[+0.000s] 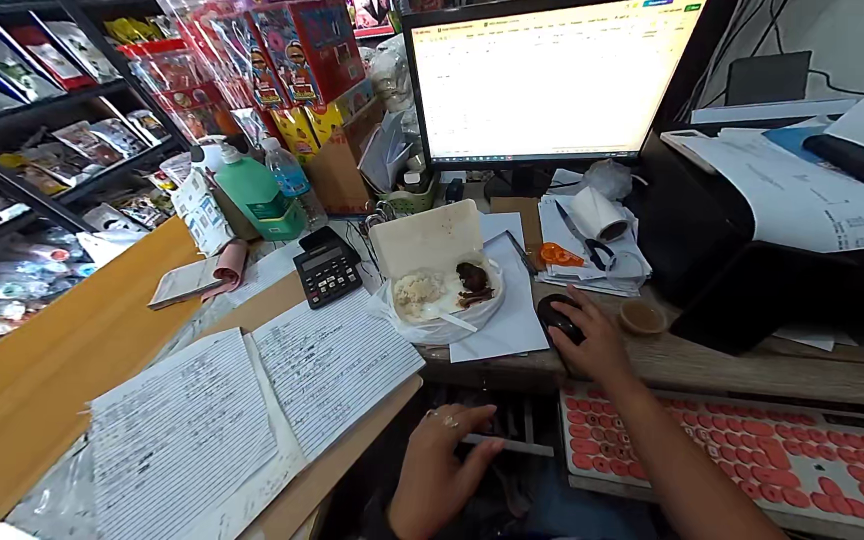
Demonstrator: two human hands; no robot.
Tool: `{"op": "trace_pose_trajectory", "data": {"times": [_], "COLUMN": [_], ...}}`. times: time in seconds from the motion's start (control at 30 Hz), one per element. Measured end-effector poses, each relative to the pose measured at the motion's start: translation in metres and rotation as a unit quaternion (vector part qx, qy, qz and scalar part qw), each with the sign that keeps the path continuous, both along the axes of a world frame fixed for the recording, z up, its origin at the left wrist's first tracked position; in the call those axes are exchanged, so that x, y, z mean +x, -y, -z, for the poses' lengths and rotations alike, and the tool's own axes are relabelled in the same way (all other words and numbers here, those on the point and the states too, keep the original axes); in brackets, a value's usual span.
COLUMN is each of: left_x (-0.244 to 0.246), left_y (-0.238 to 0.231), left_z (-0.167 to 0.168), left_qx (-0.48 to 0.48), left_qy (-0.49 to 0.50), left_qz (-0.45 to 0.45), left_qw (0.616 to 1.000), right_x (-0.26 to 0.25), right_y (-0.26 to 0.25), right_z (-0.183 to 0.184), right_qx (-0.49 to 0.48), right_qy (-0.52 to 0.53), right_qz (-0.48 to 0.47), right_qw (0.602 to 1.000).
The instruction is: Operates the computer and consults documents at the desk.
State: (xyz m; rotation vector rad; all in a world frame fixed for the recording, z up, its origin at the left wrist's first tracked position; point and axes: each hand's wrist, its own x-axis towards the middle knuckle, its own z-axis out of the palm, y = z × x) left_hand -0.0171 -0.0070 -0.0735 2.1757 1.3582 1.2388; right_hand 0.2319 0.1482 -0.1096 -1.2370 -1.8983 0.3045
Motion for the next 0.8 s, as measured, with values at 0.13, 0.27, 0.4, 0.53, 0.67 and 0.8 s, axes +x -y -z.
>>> {"op": "trace_pose_trajectory", "data": {"times": [0.13,0.27,0.4,0.53,0.67,0.8], "left_x": [0.026,0.056,0.079,0.096,0.110,0.126], "left_y": [-0.016,-0.037,-0.049,-0.054,-0.055,-0.069], "left_z": [-0.012,-0.018,-0.009,0.012,0.036,0.040], "left_qx": [-0.241,-0.312,-0.304,-0.252,-0.168,-0.118], "left_qy": [-0.128,-0.184,-0.203,-0.217,-0.194,-0.258], "left_qz": [0.143,0.213,0.238,0.221,0.206,0.245], "left_qw": [0.951,0.907,0.900,0.917,0.945,0.927], "right_x": [0.000,0.000,0.000,0.001,0.000,-0.001], "right_y": [0.000,0.000,-0.001,-0.001,0.000,0.001], "right_z": [0.000,-0.002,-0.001,-0.001,-0.002,-0.003], "right_qx": [-0.012,-0.017,-0.010,-0.011,-0.018,-0.028], "right_qy": [0.000,-0.002,-0.005,0.003,0.003,0.007], "right_qz": [0.003,0.003,-0.001,0.000,0.003,0.003], "right_qw": [1.000,1.000,1.000,1.000,1.000,1.000]}}
